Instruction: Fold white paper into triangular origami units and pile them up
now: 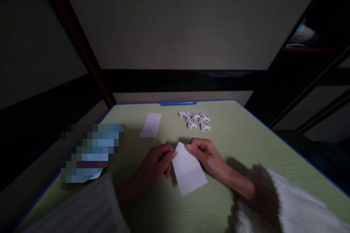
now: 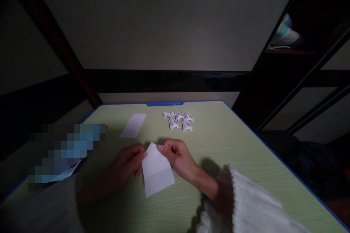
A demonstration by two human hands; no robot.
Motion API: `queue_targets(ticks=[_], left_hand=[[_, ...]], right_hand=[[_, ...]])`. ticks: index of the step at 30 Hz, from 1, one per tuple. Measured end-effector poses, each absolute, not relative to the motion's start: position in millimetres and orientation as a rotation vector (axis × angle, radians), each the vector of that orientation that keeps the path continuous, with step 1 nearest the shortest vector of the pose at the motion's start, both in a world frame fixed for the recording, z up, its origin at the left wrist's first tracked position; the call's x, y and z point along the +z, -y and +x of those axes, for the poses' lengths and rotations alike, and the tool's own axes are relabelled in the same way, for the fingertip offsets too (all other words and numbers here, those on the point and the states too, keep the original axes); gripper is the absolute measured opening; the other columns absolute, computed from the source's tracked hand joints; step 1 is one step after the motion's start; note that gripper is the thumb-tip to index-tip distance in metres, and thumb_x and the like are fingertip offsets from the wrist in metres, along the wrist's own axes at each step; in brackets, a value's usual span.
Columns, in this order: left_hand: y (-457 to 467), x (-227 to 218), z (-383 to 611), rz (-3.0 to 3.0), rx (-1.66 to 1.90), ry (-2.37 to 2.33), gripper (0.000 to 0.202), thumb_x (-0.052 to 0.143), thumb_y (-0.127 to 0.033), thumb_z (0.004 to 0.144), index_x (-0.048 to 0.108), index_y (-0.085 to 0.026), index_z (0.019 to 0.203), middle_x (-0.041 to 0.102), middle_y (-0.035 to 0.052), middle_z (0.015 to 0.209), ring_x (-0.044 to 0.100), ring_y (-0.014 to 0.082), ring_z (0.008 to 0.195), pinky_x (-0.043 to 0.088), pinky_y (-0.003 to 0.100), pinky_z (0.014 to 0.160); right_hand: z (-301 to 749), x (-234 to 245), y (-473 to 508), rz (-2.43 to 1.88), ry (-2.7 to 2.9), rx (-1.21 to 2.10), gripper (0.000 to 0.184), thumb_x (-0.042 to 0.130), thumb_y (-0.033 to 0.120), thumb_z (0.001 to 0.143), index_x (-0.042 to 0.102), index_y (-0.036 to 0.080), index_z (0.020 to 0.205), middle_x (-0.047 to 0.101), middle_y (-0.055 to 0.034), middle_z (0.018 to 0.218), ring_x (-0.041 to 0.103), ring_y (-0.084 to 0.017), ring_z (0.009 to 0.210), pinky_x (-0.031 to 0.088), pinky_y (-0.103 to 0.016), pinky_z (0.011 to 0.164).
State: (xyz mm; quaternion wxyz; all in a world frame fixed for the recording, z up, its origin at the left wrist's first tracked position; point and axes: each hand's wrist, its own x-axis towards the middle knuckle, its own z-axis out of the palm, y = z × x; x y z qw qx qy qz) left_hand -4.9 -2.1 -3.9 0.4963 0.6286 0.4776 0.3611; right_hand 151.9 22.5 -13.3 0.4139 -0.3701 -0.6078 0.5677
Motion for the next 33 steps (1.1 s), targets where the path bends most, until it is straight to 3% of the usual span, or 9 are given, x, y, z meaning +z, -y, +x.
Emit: queue_targets(ticks=[6, 12, 24, 29, 33], left_hand=[[2.9, -4.3, -7.4, 1.561, 0.882, -1.167, 0.026, 0.039, -0.03, 0.075, 0.038, -0.018, 0.051, 0.038, -0.0079, 0.036, 0.035, 0.0059, 0.036, 0.029, 0.018, 0.043], [-0.6, -6.4, -7.7, 1.432, 0.973, -1.147, 0.026, 0.042, -0.033, 0.073, 0.039, -0.018, 0.052, 0.043, -0.0067, 0.037, 0.041, 0.0068, 0.036, 0.033, 0.018, 0.041], [-4.5, -3.8, -7.6, 1.368, 1.092, -1.205, 0.026, 0.047, -0.033, 0.07, 0.042, -0.017, 0.051, 0.046, -0.0063, 0.034, 0.043, 0.0076, 0.033, 0.034, 0.018, 0.039], [-7.5, -1.9, -9.7, 1.352, 1.234, -1.29, 0.024, 0.045, -0.029, 0.072, 0.043, -0.017, 0.052, 0.047, -0.0064, 0.035, 0.043, 0.0068, 0.034, 0.034, 0.018, 0.039], [-8.5, -3.5, -10.9, 1.292, 1.337, -1.308, 0.019, 0.043, -0.027, 0.075, 0.044, -0.017, 0.059, 0.051, -0.0062, 0.039, 0.043, 0.0064, 0.035, 0.034, 0.017, 0.038]], right_hand=[[151.7, -12.2, -20.6, -0.897, 1.462, 1.479, 0.041, 0.054, 0.045, 0.067, 0.033, 0.016, 0.046, 0.027, 0.0076, 0.043, 0.022, -0.004, 0.04, 0.015, -0.019, 0.038], [151.9, -14.5, -21.7, -0.832, 1.289, 1.605, 0.027, 0.058, 0.036, 0.066, 0.045, 0.014, 0.055, 0.036, 0.006, 0.046, 0.031, -0.006, 0.042, 0.02, -0.019, 0.04], [153.6, -9.4, -21.5, -0.777, 1.284, 1.677, 0.012, 0.054, 0.025, 0.066, 0.05, 0.014, 0.063, 0.043, 0.0038, 0.052, 0.039, -0.007, 0.048, 0.028, -0.019, 0.046], [152.3, -1.8, -20.2, -0.716, 1.425, 1.669, 0.02, 0.063, 0.025, 0.059, 0.048, 0.014, 0.062, 0.051, 0.0026, 0.056, 0.045, -0.008, 0.051, 0.033, -0.019, 0.048], [152.4, -0.6, -18.1, -0.683, 1.484, 1.688, 0.022, 0.06, 0.032, 0.065, 0.052, 0.012, 0.071, 0.055, -0.0011, 0.063, 0.049, -0.009, 0.058, 0.036, -0.02, 0.053]])
